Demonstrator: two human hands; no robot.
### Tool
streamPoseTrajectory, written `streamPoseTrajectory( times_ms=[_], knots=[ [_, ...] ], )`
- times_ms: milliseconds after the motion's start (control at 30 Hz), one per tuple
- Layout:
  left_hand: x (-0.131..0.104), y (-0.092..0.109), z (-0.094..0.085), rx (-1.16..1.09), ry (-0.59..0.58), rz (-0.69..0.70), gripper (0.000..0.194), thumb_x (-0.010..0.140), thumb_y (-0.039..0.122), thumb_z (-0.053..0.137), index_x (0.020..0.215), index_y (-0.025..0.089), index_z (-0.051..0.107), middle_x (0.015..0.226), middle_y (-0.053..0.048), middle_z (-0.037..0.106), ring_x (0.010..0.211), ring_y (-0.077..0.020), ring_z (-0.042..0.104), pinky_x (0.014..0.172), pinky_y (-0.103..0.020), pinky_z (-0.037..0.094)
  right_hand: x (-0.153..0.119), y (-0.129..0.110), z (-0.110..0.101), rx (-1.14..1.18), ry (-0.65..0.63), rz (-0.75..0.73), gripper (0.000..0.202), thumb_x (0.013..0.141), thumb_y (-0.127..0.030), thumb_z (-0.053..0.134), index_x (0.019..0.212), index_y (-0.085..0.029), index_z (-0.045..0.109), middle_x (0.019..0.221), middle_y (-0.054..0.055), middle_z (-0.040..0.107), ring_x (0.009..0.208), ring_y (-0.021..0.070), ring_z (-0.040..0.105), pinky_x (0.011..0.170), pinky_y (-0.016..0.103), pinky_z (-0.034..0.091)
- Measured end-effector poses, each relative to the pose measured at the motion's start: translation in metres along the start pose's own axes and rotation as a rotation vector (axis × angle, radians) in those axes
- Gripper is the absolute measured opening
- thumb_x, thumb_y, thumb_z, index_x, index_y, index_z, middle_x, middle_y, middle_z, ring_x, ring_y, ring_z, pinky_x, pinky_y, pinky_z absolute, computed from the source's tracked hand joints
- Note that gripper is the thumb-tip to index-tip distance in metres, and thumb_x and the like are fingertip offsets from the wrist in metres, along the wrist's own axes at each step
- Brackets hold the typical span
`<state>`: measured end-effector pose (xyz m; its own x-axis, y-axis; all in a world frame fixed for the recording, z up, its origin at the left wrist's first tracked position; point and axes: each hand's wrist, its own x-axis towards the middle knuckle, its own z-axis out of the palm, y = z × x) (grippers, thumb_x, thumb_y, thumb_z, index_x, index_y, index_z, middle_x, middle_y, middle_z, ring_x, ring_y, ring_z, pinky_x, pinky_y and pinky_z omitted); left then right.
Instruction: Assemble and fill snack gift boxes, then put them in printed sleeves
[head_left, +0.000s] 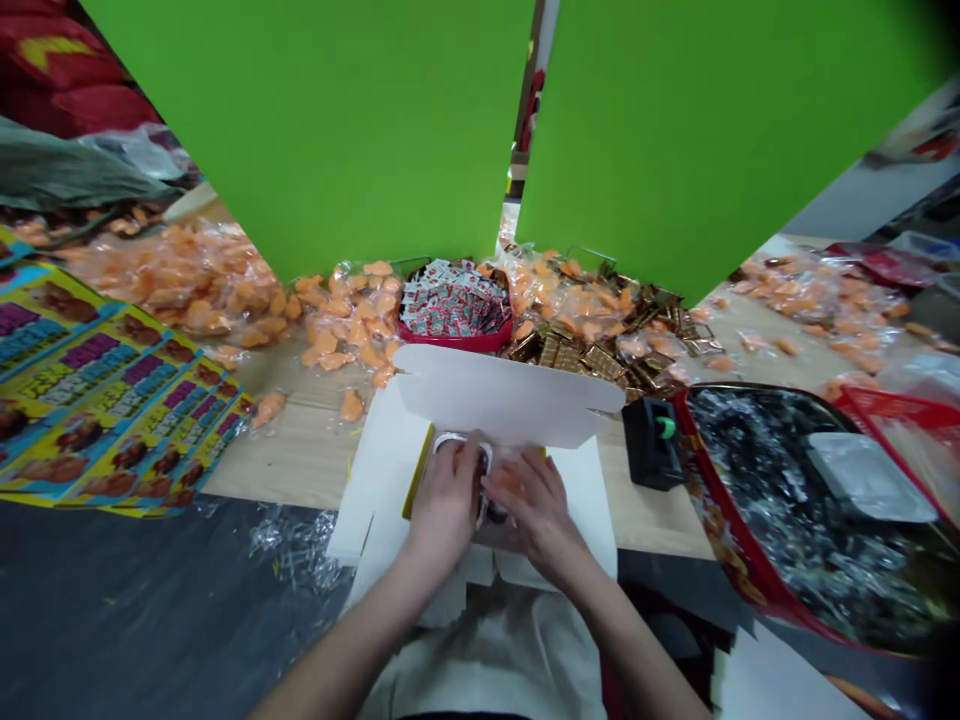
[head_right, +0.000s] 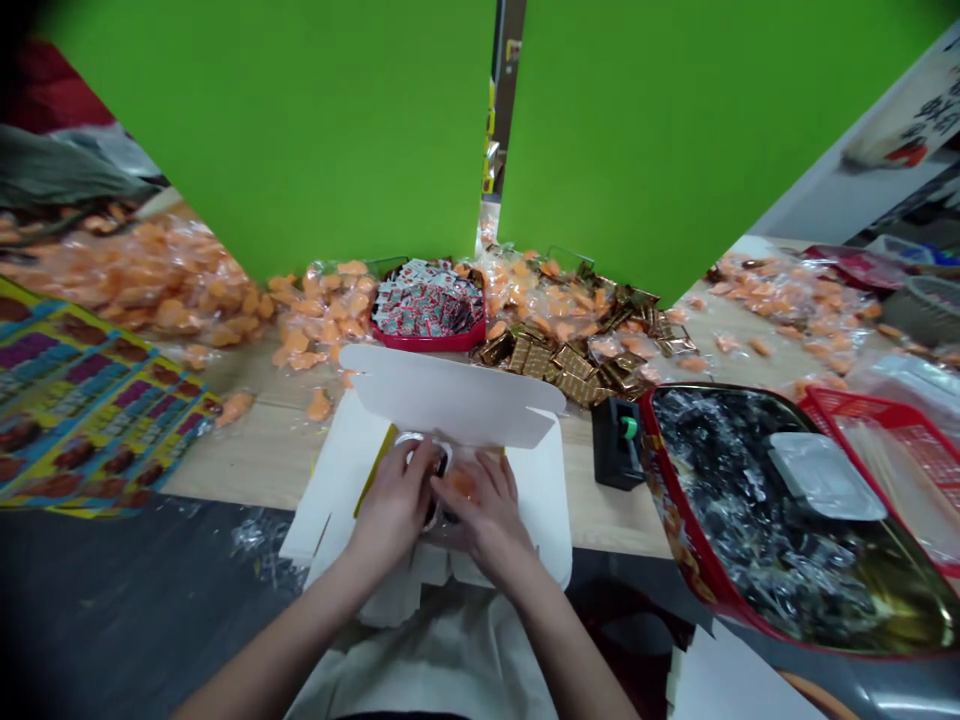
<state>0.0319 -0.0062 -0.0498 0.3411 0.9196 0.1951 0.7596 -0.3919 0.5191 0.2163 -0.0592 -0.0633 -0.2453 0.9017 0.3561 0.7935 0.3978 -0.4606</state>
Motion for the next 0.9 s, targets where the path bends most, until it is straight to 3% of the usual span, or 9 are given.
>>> streamPoseTrajectory(
  times_ms=[133,233,333,400,533,567,667,733,900],
  knots=[
    [-0.024,-0.018,-0.014,-0.032,-0.216,0.188,0.055,0.09,0.028,0.044,0.142,0.02,0.027,0.143,-0.013,0.04,0.133,-0.0252,0.034,0.108,-0.048,0.029,-0.023,-0.004,0.0,-0.124,-0.149,0.096,0.067,0.074,-0.005,0.039,0.14,-0.018,0.036,0.142,0.01,0.041,0.139,0.0268,0.019,0.11,0.056,0.024],
    [-0.036,-0.038,-0.025,0.083,-0.4,0.364,0.056,0.09,0.038,0.046,0.142,0.029,0.028,0.146,-0.007,0.039,0.136,-0.0275,0.03,0.112,-0.059,0.006,-0.033,-0.017,0.01,-0.2,-0.191,0.098,0.062,0.077,-0.012,0.043,0.138,-0.011,0.037,0.143,0.013,0.039,0.139,0.029,0.019,0.11,0.056,0.024],
    [-0.039,-0.049,-0.023,0.082,-0.486,0.402,0.058,0.089,0.043,0.047,0.142,0.031,0.027,0.145,-0.006,0.04,0.133,-0.0278,0.035,0.111,-0.061,0.002,-0.037,-0.026,0.023,-0.238,-0.21,0.043,0.058,0.08,-0.018,0.047,0.137,-0.011,0.037,0.144,0.016,0.036,0.137,0.0313,0.025,0.107,0.059,0.024],
    [-0.03,-0.058,-0.026,0.012,-0.372,0.353,0.046,0.093,0.035,0.04,0.139,0.031,0.033,0.139,-0.006,0.048,0.129,-0.0236,0.042,0.111,-0.056,0.013,-0.036,-0.019,0.018,-0.224,-0.122,0.045,0.052,0.083,-0.024,0.049,0.133,-0.014,0.042,0.138,0.016,0.045,0.13,0.0309,0.037,0.105,0.057,0.029],
    [0.027,-0.086,-0.051,-0.103,0.291,0.021,0.043,0.086,0.038,0.053,0.125,0.021,0.049,0.119,-0.011,0.057,0.11,-0.0228,0.054,0.092,-0.039,0.044,-0.011,0.028,-0.035,-0.166,0.273,0.356,0.036,0.085,-0.041,0.05,0.11,-0.016,0.057,0.093,0.011,0.064,0.085,0.0231,0.059,0.077,0.04,0.048],
    [0.047,-0.092,-0.058,-0.122,0.298,-0.01,0.051,0.079,0.044,0.061,0.122,0.018,0.051,0.117,-0.012,0.057,0.105,-0.0234,0.055,0.085,-0.036,0.048,0.003,0.041,-0.051,-0.134,0.274,0.438,0.04,0.083,-0.048,0.052,0.105,-0.016,0.058,0.082,0.008,0.062,0.072,0.0202,0.057,0.067,0.035,0.048],
    [0.097,-0.091,-0.071,-0.096,-0.024,0.011,0.044,0.076,0.047,0.061,0.105,0.015,0.062,0.086,-0.006,0.063,0.075,-0.0193,0.059,0.068,-0.031,0.049,0.05,0.058,-0.08,0.054,-0.051,0.493,0.041,0.082,-0.055,0.047,0.089,-0.017,0.06,0.06,0.0,0.055,0.054,0.0152,0.05,0.053,0.027,0.041],
    [0.106,-0.078,-0.071,-0.037,-0.13,0.006,0.039,0.082,0.04,0.054,0.108,0.012,0.061,0.074,-0.004,0.063,0.065,-0.0187,0.057,0.065,-0.032,0.048,0.069,0.048,-0.079,0.129,-0.181,0.486,0.038,0.088,-0.049,0.036,0.081,-0.019,0.059,0.053,-0.001,0.053,0.053,0.0157,0.052,0.052,0.027,0.04],
    [0.037,-0.059,-0.057,-0.041,-0.199,0.089,0.036,0.086,0.021,0.042,0.118,0.019,0.058,0.099,-0.007,0.066,0.089,-0.0209,0.061,0.08,-0.033,0.049,0.018,0.007,-0.031,0.11,0.001,0.483,0.04,0.092,-0.041,0.033,0.115,-0.017,0.054,0.087,0.009,0.066,0.072,0.0202,0.063,0.062,0.031,0.049]
  ],
)
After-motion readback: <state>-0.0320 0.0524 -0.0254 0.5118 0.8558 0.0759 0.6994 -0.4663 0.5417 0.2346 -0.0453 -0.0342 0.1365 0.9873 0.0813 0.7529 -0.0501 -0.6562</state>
